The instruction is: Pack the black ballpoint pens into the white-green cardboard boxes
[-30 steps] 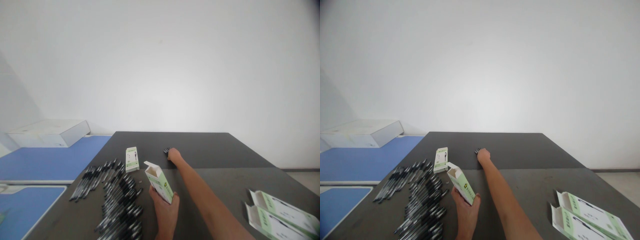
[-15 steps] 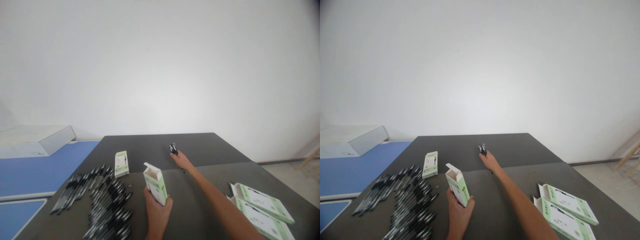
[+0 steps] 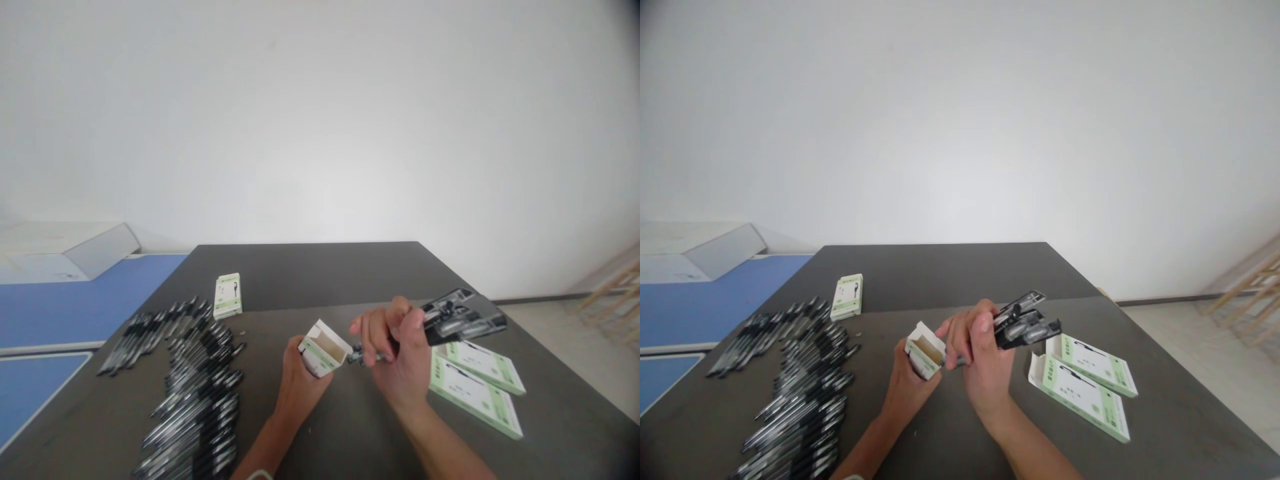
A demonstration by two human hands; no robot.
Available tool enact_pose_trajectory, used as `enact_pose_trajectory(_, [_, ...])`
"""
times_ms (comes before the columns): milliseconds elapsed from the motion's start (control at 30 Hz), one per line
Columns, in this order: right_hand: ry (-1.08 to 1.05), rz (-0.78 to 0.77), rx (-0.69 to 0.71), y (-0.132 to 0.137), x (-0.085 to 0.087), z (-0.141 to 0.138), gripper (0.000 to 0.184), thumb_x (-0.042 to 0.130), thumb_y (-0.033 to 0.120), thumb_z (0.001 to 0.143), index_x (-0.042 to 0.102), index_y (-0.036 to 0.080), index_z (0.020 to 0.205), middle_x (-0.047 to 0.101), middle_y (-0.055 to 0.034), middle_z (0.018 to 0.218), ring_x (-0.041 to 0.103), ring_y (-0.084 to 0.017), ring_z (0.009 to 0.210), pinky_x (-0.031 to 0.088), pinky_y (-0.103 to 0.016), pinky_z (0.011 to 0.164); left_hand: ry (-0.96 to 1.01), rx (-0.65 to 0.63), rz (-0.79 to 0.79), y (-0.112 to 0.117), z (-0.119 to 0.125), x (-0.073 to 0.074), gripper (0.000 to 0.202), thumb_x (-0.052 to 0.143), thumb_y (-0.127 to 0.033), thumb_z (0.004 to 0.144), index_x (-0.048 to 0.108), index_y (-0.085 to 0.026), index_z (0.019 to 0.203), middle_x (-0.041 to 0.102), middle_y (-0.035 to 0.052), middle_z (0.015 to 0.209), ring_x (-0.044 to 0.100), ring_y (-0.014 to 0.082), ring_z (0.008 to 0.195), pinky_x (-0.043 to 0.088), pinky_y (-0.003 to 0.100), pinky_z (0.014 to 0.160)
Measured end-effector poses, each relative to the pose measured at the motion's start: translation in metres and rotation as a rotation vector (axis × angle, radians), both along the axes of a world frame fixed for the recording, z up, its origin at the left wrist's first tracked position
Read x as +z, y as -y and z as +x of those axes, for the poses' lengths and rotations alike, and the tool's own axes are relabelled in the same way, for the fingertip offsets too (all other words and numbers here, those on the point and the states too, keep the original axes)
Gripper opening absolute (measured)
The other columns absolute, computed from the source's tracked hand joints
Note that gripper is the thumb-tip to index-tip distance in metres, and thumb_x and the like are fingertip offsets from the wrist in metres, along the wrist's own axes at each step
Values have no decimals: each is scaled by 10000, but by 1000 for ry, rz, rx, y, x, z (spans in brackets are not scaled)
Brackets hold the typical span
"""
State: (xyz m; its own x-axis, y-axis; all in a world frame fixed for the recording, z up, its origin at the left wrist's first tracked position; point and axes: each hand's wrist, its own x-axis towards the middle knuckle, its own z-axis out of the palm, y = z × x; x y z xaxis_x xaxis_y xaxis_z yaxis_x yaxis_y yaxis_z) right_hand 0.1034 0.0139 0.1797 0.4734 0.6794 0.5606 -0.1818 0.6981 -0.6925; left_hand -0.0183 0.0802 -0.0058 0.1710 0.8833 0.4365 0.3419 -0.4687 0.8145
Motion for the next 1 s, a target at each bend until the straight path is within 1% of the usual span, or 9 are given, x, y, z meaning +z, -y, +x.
enact_pose_trajectory(67, [41, 17, -25, -5, -1, -9, 501, 555, 531, 1073, 429, 243, 682, 369, 134, 436, 483, -107, 392, 492, -338, 836, -21, -11, 19, 0, -1, 3, 573, 803, -245, 670, 568, -190, 1190, 690, 84, 1026, 713, 307, 950, 594, 437, 852])
enact_pose_trajectory(133, [82, 16, -73, -10, -5, -13, 482, 542, 493, 1079, 418, 245, 685, 383, 138, 436, 533, -119, 401, 460, -363, 904, -38, -15, 34, 1, -3, 5, 582, 827, -281, 698, 563, -194, 1209, 696, 91, 1048, 718, 307, 967, 591, 429, 855])
enact_pose_trajectory(233, [127, 16, -128, -17, -14, -13, 430, 543, 432, 1073, 434, 252, 698, 402, 140, 441, 572, -138, 406, 444, -385, 907, -60, -16, 59, 3, -4, 6, 592, 845, -310, 715, 556, -190, 1218, 697, 100, 1065, 724, 305, 970, 593, 423, 843])
enact_pose_trajectory(333, [160, -2, -123, -21, -24, -8, 398, 568, 399, 1053, 465, 256, 696, 425, 134, 435, 611, -157, 439, 427, -403, 932, -82, -10, 84, 4, -4, 5, 579, 838, -296, 712, 561, -187, 1208, 694, 97, 1046, 725, 305, 944, 595, 432, 827])
enact_pose_trajectory(500, [246, -37, -123, -23, -31, 5, 368, 577, 411, 1019, 512, 270, 685, 553, 92, 475, 703, -214, 603, 367, -455, 1068, -111, -11, 126, 2, -4, 3, 542, 821, -285, 736, 565, -186, 1203, 699, 120, 1070, 719, 322, 984, 587, 446, 846])
enact_pose_trajectory(600, [294, -60, -163, -24, -30, 12, 348, 584, 407, 1001, 530, 276, 683, 584, 80, 486, 706, -231, 643, 345, -471, 1099, -130, -15, 147, 2, -5, 3, 542, 832, -273, 733, 571, -184, 1200, 701, 125, 1078, 708, 329, 999, 576, 463, 868])
enact_pose_trajectory(700, [307, -75, -164, -24, -30, 17, 357, 575, 374, 1002, 535, 275, 662, 593, 77, 478, 692, -226, 647, 330, -458, 1102, -145, -16, 159, 2, -7, 2, 554, 845, -254, 724, 578, -179, 1204, 701, 126, 1075, 698, 334, 1005, 566, 477, 887])
enact_pose_trajectory(867, [388, -102, -169, -23, -29, 25, 376, 583, 415, 1002, 552, 280, 652, 616, 68, 485, 668, -231, 660, 309, -458, 1098, -152, -20, 161, 4, -9, 5, 554, 844, -268, 729, 589, -179, 1213, 702, 135, 1093, 692, 344, 1029, 560, 489, 905])
enact_pose_trajectory(1000, [388, -89, -110, -18, -22, 33, 378, 607, 402, 986, 541, 278, 635, 621, 69, 478, 652, -228, 642, 316, -453, 1087, -155, -45, 153, 6, -9, 9, 560, 829, -252, 732, 586, -183, 1232, 699, 141, 1108, 688, 345, 1046, 558, 493, 913])
